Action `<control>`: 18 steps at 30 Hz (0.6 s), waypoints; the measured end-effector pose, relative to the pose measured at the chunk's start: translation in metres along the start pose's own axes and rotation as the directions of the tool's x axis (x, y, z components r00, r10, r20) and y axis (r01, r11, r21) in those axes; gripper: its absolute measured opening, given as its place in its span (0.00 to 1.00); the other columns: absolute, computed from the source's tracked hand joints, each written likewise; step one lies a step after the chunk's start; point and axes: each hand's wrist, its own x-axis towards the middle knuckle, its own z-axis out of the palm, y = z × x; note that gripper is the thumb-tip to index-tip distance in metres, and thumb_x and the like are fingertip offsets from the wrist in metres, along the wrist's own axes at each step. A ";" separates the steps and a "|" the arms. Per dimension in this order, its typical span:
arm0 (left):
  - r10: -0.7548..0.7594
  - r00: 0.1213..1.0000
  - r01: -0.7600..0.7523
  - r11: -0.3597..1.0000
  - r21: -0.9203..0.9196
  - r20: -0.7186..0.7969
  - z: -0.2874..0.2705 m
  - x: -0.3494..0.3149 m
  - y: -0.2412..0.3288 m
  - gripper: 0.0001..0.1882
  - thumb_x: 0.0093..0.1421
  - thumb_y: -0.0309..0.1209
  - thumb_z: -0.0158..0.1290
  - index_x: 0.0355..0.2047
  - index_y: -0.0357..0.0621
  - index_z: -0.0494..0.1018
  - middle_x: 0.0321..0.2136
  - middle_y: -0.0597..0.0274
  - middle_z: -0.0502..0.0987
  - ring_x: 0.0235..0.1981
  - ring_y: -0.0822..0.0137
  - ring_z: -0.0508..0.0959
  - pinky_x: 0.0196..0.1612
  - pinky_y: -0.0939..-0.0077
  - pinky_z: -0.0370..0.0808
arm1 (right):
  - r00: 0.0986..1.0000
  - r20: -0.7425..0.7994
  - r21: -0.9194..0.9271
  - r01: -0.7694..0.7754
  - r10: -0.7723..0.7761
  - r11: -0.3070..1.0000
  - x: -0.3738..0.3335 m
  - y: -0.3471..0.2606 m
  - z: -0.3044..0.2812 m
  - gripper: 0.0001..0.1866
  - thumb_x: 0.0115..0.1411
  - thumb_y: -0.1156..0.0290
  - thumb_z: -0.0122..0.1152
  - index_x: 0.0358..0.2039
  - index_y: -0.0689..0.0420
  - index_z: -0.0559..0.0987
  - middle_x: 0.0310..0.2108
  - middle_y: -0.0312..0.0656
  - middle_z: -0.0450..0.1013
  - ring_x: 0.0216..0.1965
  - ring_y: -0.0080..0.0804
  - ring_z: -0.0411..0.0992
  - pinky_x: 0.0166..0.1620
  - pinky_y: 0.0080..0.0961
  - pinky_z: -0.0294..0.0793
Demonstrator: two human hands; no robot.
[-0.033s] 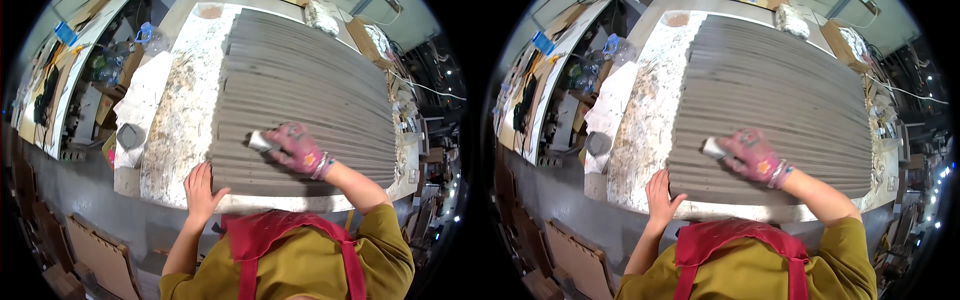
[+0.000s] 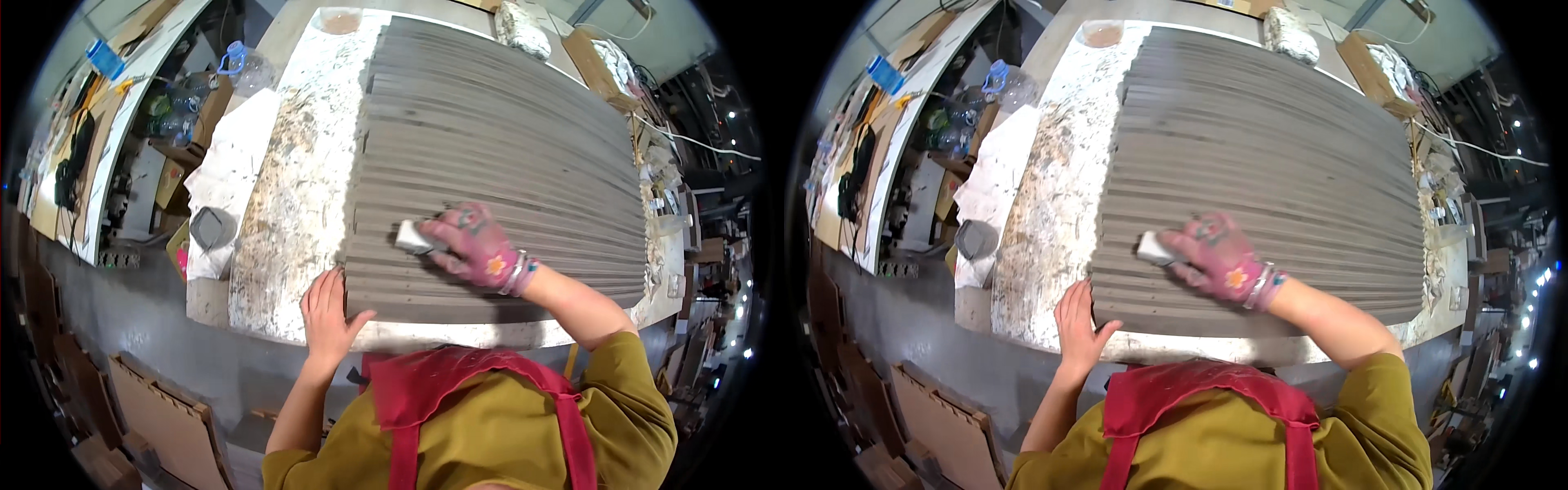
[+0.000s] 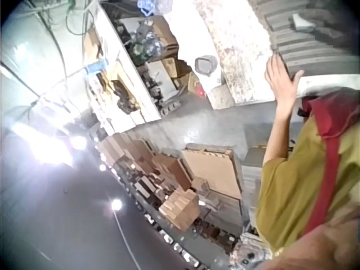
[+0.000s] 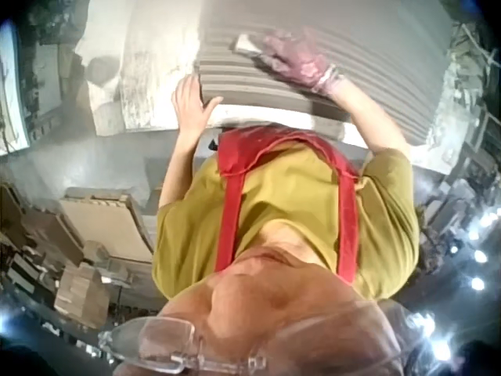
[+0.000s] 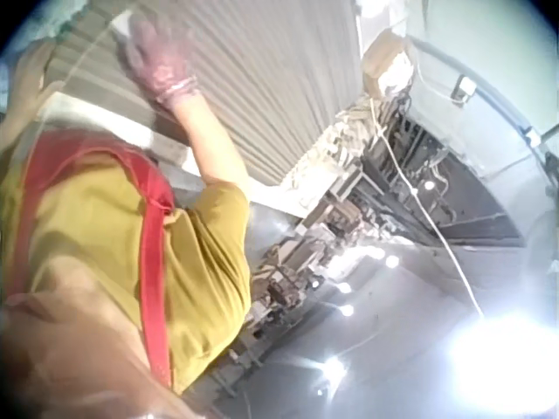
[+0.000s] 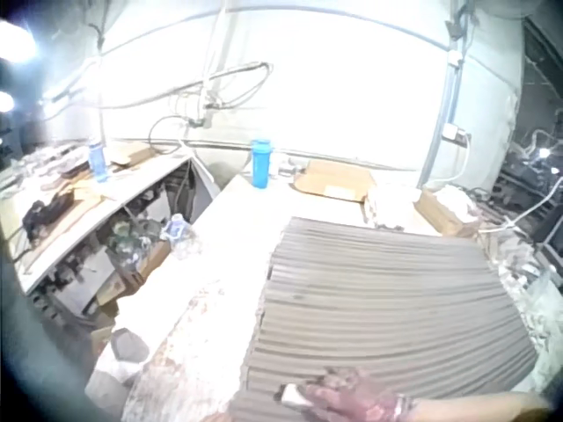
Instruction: The person cleans a slatted wooden panel using a small white sponge to wipe between the grooves, then pours liquid from a plastic bottle onto a cloth and continues wiping the surface.
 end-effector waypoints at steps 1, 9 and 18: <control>0.002 1.000 -0.002 1.000 -0.008 0.002 -0.002 0.001 0.001 0.42 0.51 0.55 0.57 0.55 0.32 0.64 0.56 0.49 0.67 0.59 0.50 0.64 0.60 0.55 0.55 | 1.000 -0.027 0.028 0.017 -0.016 0.999 0.007 -0.004 0.007 0.23 0.56 0.62 0.58 0.52 0.51 0.72 0.39 0.41 0.71 0.43 0.41 0.70 0.53 0.42 0.61; 0.016 1.000 -0.017 1.000 -0.019 -0.010 0.000 0.003 0.000 0.40 0.50 0.54 0.58 0.53 0.33 0.66 0.55 0.49 0.69 0.58 0.50 0.65 0.59 0.54 0.56 | 0.983 -0.170 0.017 -0.065 0.067 0.998 0.081 0.015 -0.007 0.24 0.54 0.64 0.60 0.53 0.48 0.72 0.39 0.40 0.69 0.44 0.41 0.67 0.52 0.38 0.61; -0.026 0.999 0.028 0.999 -0.046 0.042 -0.001 0.004 0.000 0.42 0.52 0.58 0.55 0.53 0.32 0.66 0.54 0.49 0.69 0.57 0.51 0.65 0.60 0.56 0.54 | 0.979 -0.205 -0.196 -0.035 -0.006 0.980 0.122 0.064 0.031 0.18 0.54 0.65 0.60 0.47 0.45 0.74 0.37 0.38 0.71 0.42 0.39 0.70 0.51 0.37 0.63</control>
